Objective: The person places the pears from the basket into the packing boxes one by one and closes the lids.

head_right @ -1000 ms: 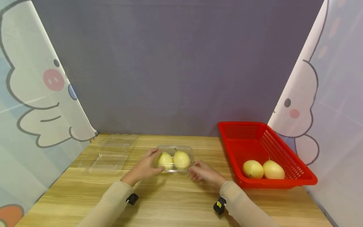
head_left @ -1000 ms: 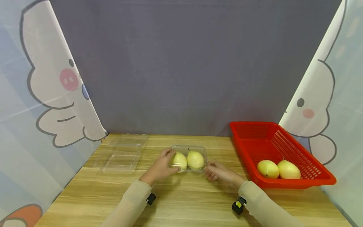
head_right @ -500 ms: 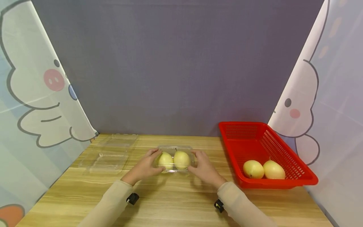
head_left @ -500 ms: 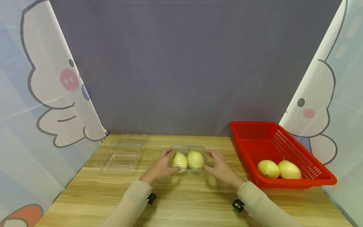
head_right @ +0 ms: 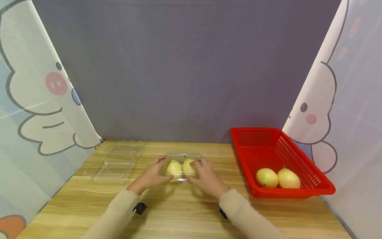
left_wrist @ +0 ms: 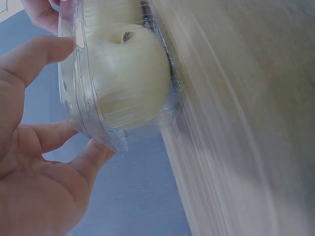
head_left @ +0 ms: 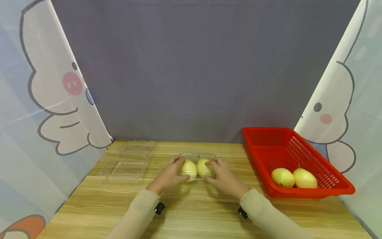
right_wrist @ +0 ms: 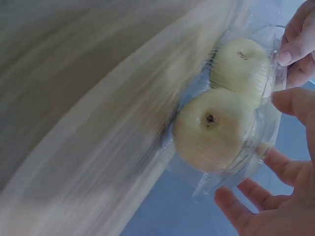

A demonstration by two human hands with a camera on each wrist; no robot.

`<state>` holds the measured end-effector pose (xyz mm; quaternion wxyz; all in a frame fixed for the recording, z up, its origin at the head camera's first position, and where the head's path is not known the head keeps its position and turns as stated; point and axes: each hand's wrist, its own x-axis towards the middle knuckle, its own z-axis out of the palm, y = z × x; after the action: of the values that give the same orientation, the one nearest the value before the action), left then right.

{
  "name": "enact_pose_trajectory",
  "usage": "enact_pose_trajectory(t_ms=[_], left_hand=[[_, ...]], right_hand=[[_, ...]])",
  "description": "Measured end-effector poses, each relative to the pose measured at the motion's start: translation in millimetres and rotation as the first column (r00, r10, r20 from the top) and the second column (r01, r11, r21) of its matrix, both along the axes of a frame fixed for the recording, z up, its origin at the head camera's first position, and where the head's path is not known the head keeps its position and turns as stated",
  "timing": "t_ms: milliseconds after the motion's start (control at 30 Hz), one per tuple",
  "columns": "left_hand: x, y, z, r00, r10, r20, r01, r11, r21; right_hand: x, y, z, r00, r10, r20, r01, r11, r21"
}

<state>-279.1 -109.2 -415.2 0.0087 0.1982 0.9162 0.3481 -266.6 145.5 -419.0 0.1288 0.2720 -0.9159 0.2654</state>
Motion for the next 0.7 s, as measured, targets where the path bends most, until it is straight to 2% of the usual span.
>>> enact_pose_trajectory(t_ms=[333, 700], left_hand=[[-1.4, 1.3, 5.6, 1.000, 0.008, -0.010, -0.009, 0.999, -0.053], [-2.7, 8.6, 12.8, 0.996, 0.041, -0.074, -0.050, 0.991, -0.121]], right_hand=[[2.9, -7.3, 6.7, 0.998, -0.058, 0.038, 0.055, 0.994, 0.093], [-0.1, -5.0, 6.5, 0.997, -0.068, 0.029, 0.065, 0.994, 0.093]])
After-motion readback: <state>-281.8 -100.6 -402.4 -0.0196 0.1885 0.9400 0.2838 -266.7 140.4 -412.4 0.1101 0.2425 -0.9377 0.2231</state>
